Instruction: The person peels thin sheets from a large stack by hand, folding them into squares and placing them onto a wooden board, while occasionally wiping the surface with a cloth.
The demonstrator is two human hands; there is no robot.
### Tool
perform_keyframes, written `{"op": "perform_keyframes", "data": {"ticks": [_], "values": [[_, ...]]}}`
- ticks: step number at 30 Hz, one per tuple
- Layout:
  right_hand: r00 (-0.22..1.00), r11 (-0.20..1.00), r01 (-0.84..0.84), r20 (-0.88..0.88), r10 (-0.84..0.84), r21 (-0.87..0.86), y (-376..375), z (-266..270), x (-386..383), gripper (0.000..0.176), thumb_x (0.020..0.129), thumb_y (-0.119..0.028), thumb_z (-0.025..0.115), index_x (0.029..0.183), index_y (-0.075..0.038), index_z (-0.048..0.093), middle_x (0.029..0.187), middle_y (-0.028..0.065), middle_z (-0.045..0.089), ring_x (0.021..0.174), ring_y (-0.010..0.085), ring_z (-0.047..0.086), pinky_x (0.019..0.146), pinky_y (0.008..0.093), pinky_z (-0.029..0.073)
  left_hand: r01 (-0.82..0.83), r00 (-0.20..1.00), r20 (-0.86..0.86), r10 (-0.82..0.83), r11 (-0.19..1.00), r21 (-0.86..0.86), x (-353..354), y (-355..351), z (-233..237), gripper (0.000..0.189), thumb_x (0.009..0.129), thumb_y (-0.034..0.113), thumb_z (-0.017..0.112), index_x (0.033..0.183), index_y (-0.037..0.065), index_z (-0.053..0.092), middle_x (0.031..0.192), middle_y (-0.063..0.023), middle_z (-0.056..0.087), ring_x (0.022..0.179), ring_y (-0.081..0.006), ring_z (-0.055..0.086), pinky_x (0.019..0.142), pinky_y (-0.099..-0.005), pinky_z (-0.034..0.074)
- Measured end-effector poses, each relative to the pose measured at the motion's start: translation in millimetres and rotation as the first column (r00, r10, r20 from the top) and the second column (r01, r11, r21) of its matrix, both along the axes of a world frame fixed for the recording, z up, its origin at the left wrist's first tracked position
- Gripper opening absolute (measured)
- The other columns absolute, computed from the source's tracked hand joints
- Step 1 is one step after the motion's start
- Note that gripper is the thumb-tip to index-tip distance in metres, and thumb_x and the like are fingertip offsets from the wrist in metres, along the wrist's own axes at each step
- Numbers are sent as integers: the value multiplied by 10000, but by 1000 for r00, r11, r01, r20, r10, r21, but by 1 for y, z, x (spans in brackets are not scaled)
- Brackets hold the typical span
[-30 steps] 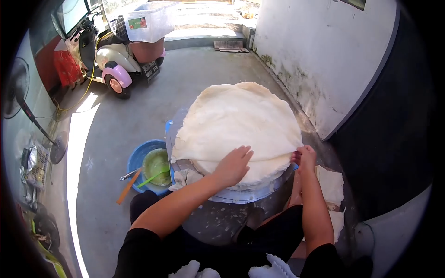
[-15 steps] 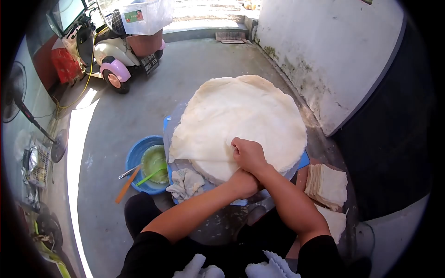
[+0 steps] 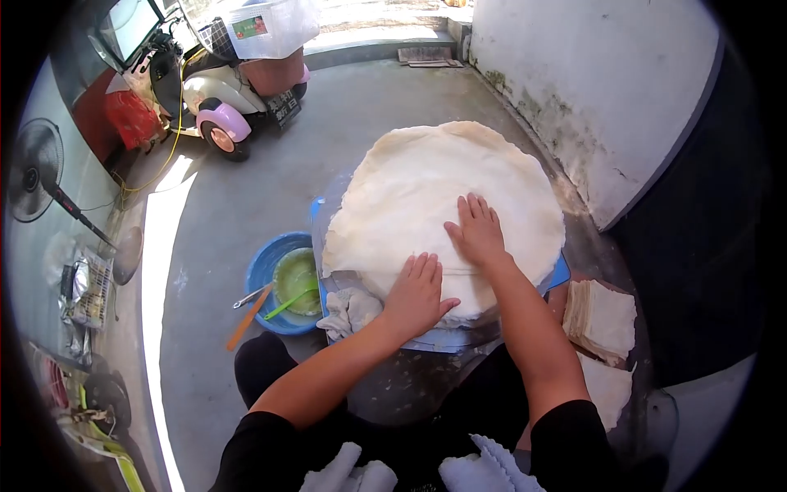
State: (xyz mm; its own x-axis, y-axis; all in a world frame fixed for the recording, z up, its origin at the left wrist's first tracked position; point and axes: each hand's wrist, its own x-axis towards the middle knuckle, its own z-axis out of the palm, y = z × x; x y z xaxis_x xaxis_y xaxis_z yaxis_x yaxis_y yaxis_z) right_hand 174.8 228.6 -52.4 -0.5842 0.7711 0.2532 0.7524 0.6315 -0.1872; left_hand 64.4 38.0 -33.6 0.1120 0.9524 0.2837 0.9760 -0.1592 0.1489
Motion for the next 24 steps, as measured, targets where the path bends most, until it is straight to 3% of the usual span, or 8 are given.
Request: {"op": "perform_keyframes", "data": {"ticks": [4, 6, 7, 9, 13, 15, 19, 24], "values": [[998, 999, 43, 41, -44, 30, -16, 22, -3, 688, 983, -468, 510, 1514, -52, 374, 1587, 193, 322, 1476, 363, 274, 1189, 515, 228, 13, 972, 232, -37, 995, 104, -14, -24, 13, 618, 920, 383, 669, 1306, -79, 528, 1351, -238, 553, 1332, -327, 486, 1123, -442, 375], [996, 998, -67, -54, 67, 7, -32, 37, -5, 701, 981, -479, 502, 1525, -61, 357, 1594, 188, 311, 1480, 352, 270, 1195, 524, 210, -227, 386, 816, 429, 902, -367, -22, -47, 33, 421, 939, 279, 686, 1222, -16, 587, 1213, -155, 620, 1134, -255, 606, 942, -376, 507], [996, 998, -63, -57, 63, 3, -40, 31, -9, 701, 981, -479, 502, 1525, -61, 357, 1594, 188, 311, 1480, 352, 270, 1195, 524, 210, -224, 390, 814, 431, 902, -370, -30, -51, 22, 421, 939, 279, 686, 1222, -16, 587, 1213, -155, 620, 1134, -255, 606, 942, -376, 507], [987, 975, -163, -18, 162, -148, -58, 13, -18, 717, 977, -492, 498, 1529, -61, 344, 1595, 189, 308, 1479, 348, 273, 1195, 529, 204, -385, -374, 894, 248, 835, -393, -53, -50, -28, 290, 956, 259, 684, 1134, 42, 611, 1032, -62, 639, 875, -175, 628, 750, -304, 528], [983, 987, -158, 85, 160, -24, -74, 12, -18, 720, 977, -499, 494, 1525, -56, 343, 1591, 190, 312, 1475, 349, 280, 1195, 520, 211, -284, -236, 971, 37, 953, -105, -99, -35, -72, 217, 955, 247, 688, 1088, 93, 611, 908, -16, 632, 761, -151, 596, 671, -301, 508], [984, 984, -169, 54, 172, -60, -80, 19, -14, 716, 965, -492, 524, 1503, -43, 372, 1578, 186, 337, 1465, 349, 297, 1184, 506, 240, -327, -725, 689, 7, 876, -354, -96, -22, -52, 200, 951, 221, 691, 1080, 96, 603, 849, -13, 635, 714, -119, 579, 611, -271, 481], [960, 955, -280, -25, 279, -97, -127, 38, -8, 725, 928, -464, 600, 1470, -21, 412, 1546, 185, 385, 1436, 351, 342, 1161, 488, 277, -476, -643, 764, -48, 807, -350, -89, -15, -36, 163, 947, 196, 693, 1060, 105, 617, 840, -1, 632, 690, -102, 570, 591, -240, 456], [969, 962, -245, -5, 246, -125, -165, 23, -8, 743, 922, -465, 611, 1462, 3, 408, 1553, 194, 371, 1447, 355, 330, 1173, 504, 261, -710, -91, 992, -87, 705, -3, -82, -2, -11, 157, 916, 117, 695, 1002, 2, 633, 872, -69, 668, 699, -187, 604, 623, -332, 481]]}}
